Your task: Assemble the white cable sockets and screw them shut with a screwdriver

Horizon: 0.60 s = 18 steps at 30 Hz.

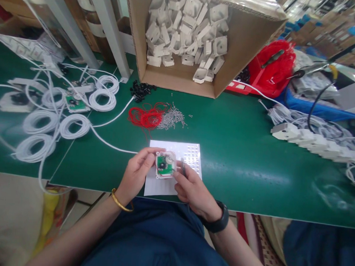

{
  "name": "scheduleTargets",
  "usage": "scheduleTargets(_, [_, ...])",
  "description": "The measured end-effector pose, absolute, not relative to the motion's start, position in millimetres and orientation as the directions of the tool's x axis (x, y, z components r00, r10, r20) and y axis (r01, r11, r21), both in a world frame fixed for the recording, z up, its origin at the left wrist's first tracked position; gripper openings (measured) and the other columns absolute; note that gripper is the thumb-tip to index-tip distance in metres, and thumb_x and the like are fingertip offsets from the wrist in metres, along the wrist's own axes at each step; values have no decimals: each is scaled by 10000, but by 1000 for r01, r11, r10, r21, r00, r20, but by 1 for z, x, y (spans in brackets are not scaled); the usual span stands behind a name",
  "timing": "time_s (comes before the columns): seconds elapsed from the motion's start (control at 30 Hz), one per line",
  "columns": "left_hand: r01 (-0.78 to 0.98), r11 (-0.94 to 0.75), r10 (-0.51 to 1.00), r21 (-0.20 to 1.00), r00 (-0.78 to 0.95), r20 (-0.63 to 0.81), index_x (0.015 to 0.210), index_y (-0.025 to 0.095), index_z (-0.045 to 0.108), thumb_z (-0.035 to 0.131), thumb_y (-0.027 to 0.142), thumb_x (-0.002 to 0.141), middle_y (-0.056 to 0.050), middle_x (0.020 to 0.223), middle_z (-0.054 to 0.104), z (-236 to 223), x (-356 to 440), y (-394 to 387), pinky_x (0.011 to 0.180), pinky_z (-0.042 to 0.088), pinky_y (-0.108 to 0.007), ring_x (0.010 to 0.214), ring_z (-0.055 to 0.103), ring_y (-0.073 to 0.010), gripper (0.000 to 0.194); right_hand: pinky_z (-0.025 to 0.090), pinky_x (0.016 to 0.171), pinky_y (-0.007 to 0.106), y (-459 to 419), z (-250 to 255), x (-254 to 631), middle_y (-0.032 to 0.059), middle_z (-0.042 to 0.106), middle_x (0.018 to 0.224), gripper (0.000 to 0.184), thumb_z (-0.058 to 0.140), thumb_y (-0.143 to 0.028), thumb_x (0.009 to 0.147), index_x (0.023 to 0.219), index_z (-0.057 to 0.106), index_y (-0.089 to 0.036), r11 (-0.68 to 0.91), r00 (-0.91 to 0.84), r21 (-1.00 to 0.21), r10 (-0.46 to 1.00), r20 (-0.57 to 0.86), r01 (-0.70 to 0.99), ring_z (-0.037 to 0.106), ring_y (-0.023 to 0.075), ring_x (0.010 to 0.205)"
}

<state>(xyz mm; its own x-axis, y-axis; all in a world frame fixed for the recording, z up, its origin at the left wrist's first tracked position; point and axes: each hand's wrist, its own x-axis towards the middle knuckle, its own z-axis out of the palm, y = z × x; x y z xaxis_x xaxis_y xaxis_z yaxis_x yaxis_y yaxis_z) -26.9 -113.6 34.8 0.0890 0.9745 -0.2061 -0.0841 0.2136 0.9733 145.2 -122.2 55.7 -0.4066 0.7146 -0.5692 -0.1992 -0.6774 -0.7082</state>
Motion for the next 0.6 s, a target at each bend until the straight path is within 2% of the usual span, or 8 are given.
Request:
scheduleTargets(0.1, [-92, 185, 971, 978, 173, -167, 1245, 169, 526, 448, 359, 916, -102, 1301, 532, 36, -30, -117, 995, 417, -360, 1161, 523, -242, 388, 101, 318, 133, -122, 56, 146, -122, 299, 537, 384, 571, -417, 823, 1134, 447, -229, -689, -403, -692, 708, -580, -215, 131, 16, 366])
scheduleTargets(0.27, [-137, 159, 957, 978, 264, -118, 1345, 163, 414, 505, 294, 889, -105, 1416, 406, 37, -31, -121, 1090, 317, -371, 1283, 405, -244, 483, 100, 321, 137, -122, 58, 146, -139, 194, 486, 437, 599, -419, 804, 1151, 464, -189, -681, -409, -699, 713, -569, -216, 109, 27, 371])
scheduleTargets(0.4, [-128, 146, 955, 981, 279, -106, 1415, 196, 283, 584, 244, 838, -100, 1490, 271, 35, -28, -124, 1130, 240, -395, 1350, 292, -251, 652, 129, 317, 147, -123, 58, 143, -118, 294, 545, 429, 630, -397, 785, 1137, 479, -203, -641, -398, -732, 749, -530, -231, 143, 14, 373])
scheduleTargets(0.6, [-92, 140, 964, 986, 240, -114, 1439, 220, 192, 608, 198, 810, -95, 1506, 226, 34, -19, -128, 1128, 246, -375, 1357, 280, -235, 755, 189, 326, 162, -124, 55, 134, -70, 470, 640, 447, 680, -358, 744, 1116, 493, -196, -586, -298, -798, 794, -530, -140, 240, 7, 373])
